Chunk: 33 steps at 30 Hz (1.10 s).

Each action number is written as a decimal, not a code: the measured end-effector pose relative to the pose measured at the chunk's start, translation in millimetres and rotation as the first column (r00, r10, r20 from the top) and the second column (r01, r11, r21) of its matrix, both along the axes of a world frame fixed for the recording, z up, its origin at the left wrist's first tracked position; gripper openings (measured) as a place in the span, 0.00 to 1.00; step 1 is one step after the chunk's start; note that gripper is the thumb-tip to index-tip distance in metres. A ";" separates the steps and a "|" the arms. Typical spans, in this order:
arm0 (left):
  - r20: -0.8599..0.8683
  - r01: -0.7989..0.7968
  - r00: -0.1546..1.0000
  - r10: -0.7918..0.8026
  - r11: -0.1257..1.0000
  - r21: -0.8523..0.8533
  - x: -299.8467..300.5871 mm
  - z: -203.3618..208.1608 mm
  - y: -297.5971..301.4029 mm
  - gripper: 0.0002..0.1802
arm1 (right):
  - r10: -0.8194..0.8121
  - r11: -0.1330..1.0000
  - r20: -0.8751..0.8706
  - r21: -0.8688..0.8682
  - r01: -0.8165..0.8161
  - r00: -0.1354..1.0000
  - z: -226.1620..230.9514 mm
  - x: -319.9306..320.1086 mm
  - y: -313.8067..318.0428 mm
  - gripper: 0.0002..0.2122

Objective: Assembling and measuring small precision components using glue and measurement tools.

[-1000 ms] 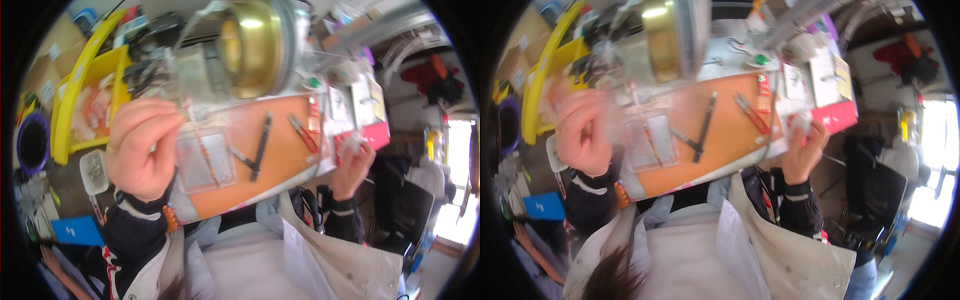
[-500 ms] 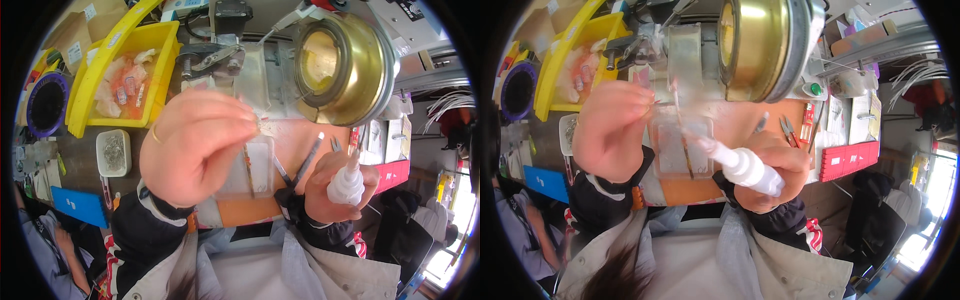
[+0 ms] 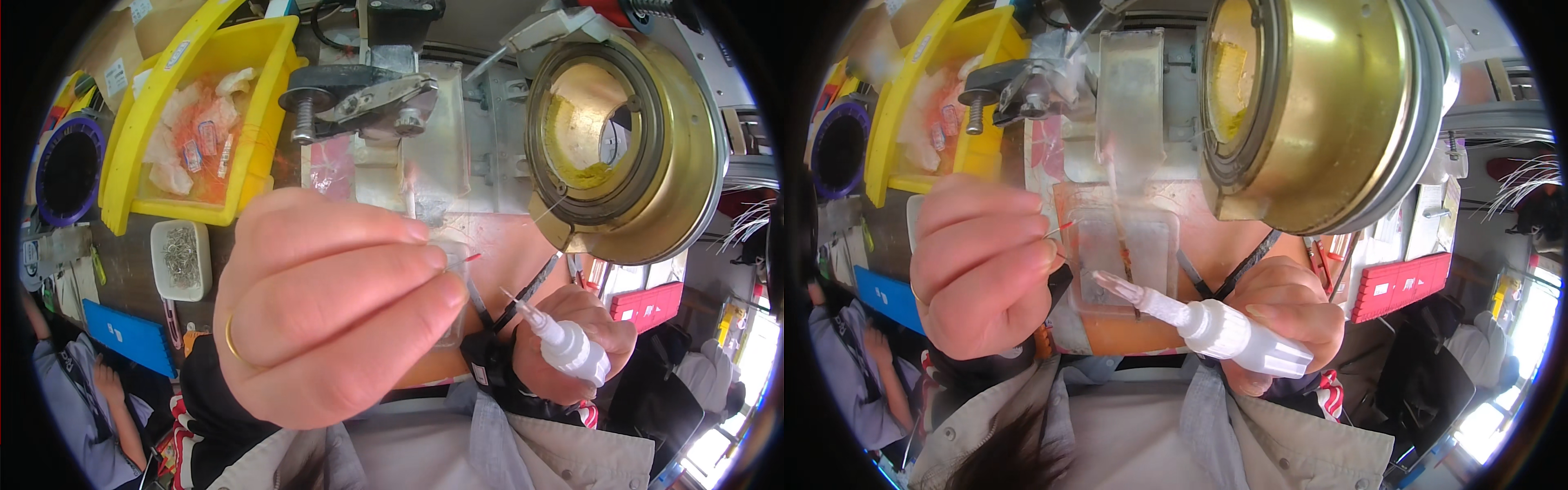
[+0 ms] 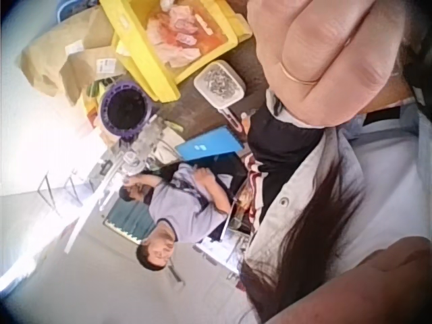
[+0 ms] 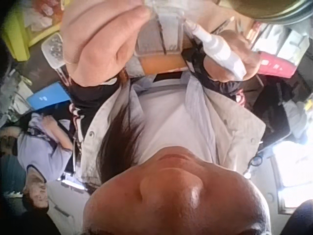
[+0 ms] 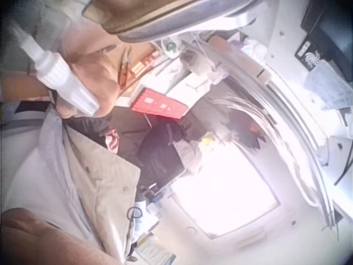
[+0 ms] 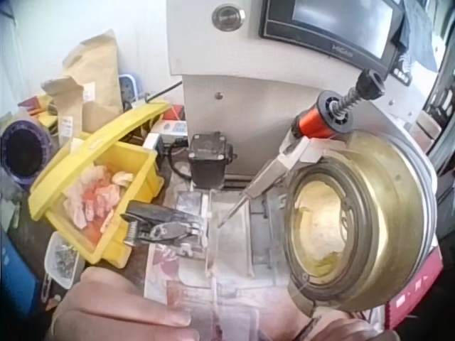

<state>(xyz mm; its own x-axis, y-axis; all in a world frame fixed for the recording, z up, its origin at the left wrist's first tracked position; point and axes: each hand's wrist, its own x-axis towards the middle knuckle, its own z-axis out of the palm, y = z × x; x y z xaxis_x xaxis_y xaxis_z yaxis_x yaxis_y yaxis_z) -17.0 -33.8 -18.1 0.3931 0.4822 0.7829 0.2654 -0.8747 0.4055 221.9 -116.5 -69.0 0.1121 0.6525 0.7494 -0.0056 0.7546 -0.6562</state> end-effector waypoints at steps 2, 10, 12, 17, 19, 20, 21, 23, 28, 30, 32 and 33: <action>-0.008 -0.009 1.000 0.009 1.000 0.014 0.1 -2.0 0.4 0.14 | 0.028 0.999 0.028 -0.040 -0.027 0.999 -2.0 5.0 -1.3 0.26; 0.028 -0.005 1.000 0.004 0.999 0.039 2.9 -5.0 2.0 0.14 | 0.072 0.994 0.088 -0.090 -0.064 0.994 2.9 6.3 -3.2 0.23; 0.032 -0.007 0.999 0.006 0.999 0.036 3.6 -5.2 1.6 0.14 | 0.078 0.993 0.097 -0.093 -0.069 0.992 3.5 7.9 -2.9 0.23; 0.038 -0.016 0.999 0.015 0.999 0.030 4.3 -4.1 0.0 0.15 | 0.078 0.994 0.107 -0.091 -0.068 0.991 3.2 7.0 -3.3 0.23; 0.036 -0.017 0.999 0.017 1.000 0.014 4.6 -4.0 -0.8 0.15 | 0.044 0.996 0.079 -0.086 -0.038 0.996 1.8 4.8 -4.0 0.23; 0.036 -0.017 0.999 0.017 1.000 0.014 5.1 -4.7 -0.9 0.15 | 0.044 0.996 0.079 -0.086 -0.037 0.996 3.8 0.7 -4.4 0.23; 0.041 -0.019 0.999 0.019 1.000 0.013 5.7 -5.4 -1.1 0.15 | -0.013 0.991 0.030 -0.133 0.017 0.999 7.9 -6.1 -4.8 0.21; 0.045 -0.024 0.999 0.023 1.000 0.013 5.2 -4.9 -1.5 0.15 | -0.070 0.981 -0.018 -0.182 0.066 0.997 11.6 -13.6 -4.0 0.21; 0.035 -0.010 0.999 0.010 1.000 0.003 4.2 -3.3 -0.3 0.14 | -0.132 0.973 0.016 -0.190 0.133 0.991 10.9 -13.1 -5.6 0.21; 0.039 -0.004 0.999 0.003 1.000 0.011 4.7 -4.2 1.1 0.14 | -0.128 0.971 0.003 -0.202 0.126 0.992 13.2 -14.1 -5.6 0.21; 0.042 0.000 0.999 -0.001 1.000 0.019 4.7 -4.4 1.6 0.14 | -0.122 0.970 -0.011 -0.214 0.116 0.993 13.5 -16.6 -4.6 0.20; 0.044 -0.003 0.999 0.002 1.000 0.019 4.7 -4.2 1.6 0.14 | -0.156 0.968 -0.018 -0.203 0.149 0.988 13.0 -18.8 -3.7 0.19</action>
<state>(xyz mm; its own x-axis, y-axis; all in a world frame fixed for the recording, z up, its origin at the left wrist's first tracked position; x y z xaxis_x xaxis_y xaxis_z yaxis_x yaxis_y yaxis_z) -12.2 -32.2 -22.3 0.3571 0.4678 0.8085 0.2498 -0.8819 0.3999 203.1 -120.2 -56.0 0.2453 0.7624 0.5988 0.0747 0.6010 -0.7958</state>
